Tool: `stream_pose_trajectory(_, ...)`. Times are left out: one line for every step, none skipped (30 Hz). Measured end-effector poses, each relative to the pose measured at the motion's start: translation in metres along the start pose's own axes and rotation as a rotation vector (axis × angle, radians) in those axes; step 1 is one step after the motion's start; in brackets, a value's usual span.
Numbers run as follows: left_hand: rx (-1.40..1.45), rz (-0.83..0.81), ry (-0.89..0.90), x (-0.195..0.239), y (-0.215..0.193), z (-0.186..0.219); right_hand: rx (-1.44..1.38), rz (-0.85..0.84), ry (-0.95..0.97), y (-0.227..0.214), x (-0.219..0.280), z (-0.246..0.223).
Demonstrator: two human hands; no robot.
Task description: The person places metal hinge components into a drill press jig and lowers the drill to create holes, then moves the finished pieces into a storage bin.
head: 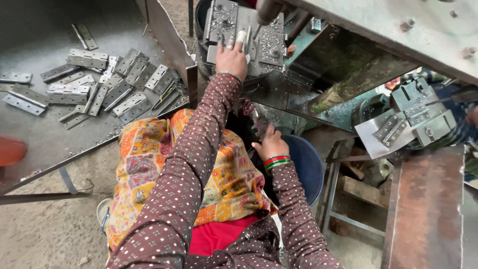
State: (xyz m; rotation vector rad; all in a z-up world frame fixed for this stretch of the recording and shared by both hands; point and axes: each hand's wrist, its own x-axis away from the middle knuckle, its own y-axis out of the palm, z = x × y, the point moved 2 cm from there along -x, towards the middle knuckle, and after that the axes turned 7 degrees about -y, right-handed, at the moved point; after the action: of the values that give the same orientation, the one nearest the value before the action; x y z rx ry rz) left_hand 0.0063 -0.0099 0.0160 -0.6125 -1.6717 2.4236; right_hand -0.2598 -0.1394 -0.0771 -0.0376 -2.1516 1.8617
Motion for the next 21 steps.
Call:
stream_pose_trajectory(0.031, -0.028, -0.030, -0.004, 0.001, 0.000, 0.003, 0.001, 0.005, 0.006, 0.002, -0.001)
stream_pose_trajectory(0.032, -0.023, -0.026, -0.008, 0.001, 0.002, -0.060, -0.070, 0.014, 0.019, 0.000, -0.002)
stream_pose_trajectory(0.026, -0.002, -0.027, -0.010, -0.001, 0.004, -0.123, -0.141, 0.024, 0.036, -0.003, 0.002)
stream_pose_trajectory(0.017, 0.015, -0.030, -0.009, -0.002, 0.004, -0.125, -0.138, 0.025, 0.056, -0.006, 0.005)
stream_pose_trajectory(0.015, 0.017, -0.027, -0.007, -0.005, 0.004, -0.194, -0.097, -0.019, 0.075, -0.009, 0.007)
stream_pose_trajectory(0.001, -0.005, -0.017, -0.003, -0.008, 0.003, -0.258, -0.057, -0.073, 0.087, -0.016, 0.012)
stream_pose_trajectory(-0.014, -0.027, -0.006, -0.001, -0.012, 0.001, -0.255, -0.054, -0.081, 0.091, -0.024, 0.019)
stream_pose_trajectory(-0.017, -0.037, -0.008, 0.007, -0.013, 0.000, -0.269, -0.051, -0.099, 0.093, -0.021, 0.022)
stream_pose_trajectory(0.004, -0.060, -0.008, 0.014, -0.014, -0.002, -0.282, -0.048, -0.117, 0.090, -0.015, 0.020)
stream_pose_trajectory(0.028, -0.060, -0.007, 0.007, -0.016, -0.001, -0.277, -0.037, -0.124, 0.075, -0.018, 0.019)
stream_pose_trajectory(0.029, -0.046, -0.007, -0.002, -0.016, -0.001, -0.214, -0.067, -0.105, 0.056, -0.016, 0.018)
stream_pose_trajectory(0.003, -0.025, 0.004, -0.004, -0.011, 0.000, -0.154, -0.111, -0.079, 0.039, -0.004, 0.015)
stream_pose_trajectory(-0.023, -0.003, 0.015, -0.008, -0.004, 0.000, -0.152, -0.115, -0.079, 0.020, 0.000, 0.010)
stream_pose_trajectory(-0.020, -0.013, 0.015, -0.015, 0.004, -0.001, -0.078, -0.076, -0.045, 0.004, 0.001, 0.006)
stream_pose_trajectory(-0.015, 0.002, 0.005, -0.027, 0.011, -0.004, -0.003, -0.038, -0.011, -0.005, 0.004, 0.001)
stream_pose_trajectory(-0.009, 0.024, 0.000, -0.035, 0.016, -0.004, -0.002, -0.040, -0.004, -0.007, 0.007, -0.003)
stream_pose_trajectory(-0.005, 0.020, 0.004, -0.033, 0.023, -0.004, -0.009, -0.059, -0.020, -0.004, 0.009, -0.006)
stream_pose_trajectory(-0.012, 0.046, 0.002, -0.035, 0.024, -0.006, -0.016, -0.069, -0.042, 0.000, 0.004, -0.008)
stream_pose_trajectory(-0.019, 0.072, 0.000, -0.037, 0.024, -0.007, -0.016, -0.062, -0.042, 0.008, -0.001, -0.008)
stream_pose_trajectory(-0.021, 0.070, 0.001, -0.033, 0.025, -0.008, -0.035, -0.026, -0.037, 0.019, 0.000, -0.010)
stream_pose_trajectory(0.010, 0.087, 0.007, -0.028, 0.025, -0.009, -0.054, 0.010, -0.032, 0.029, 0.001, -0.009)
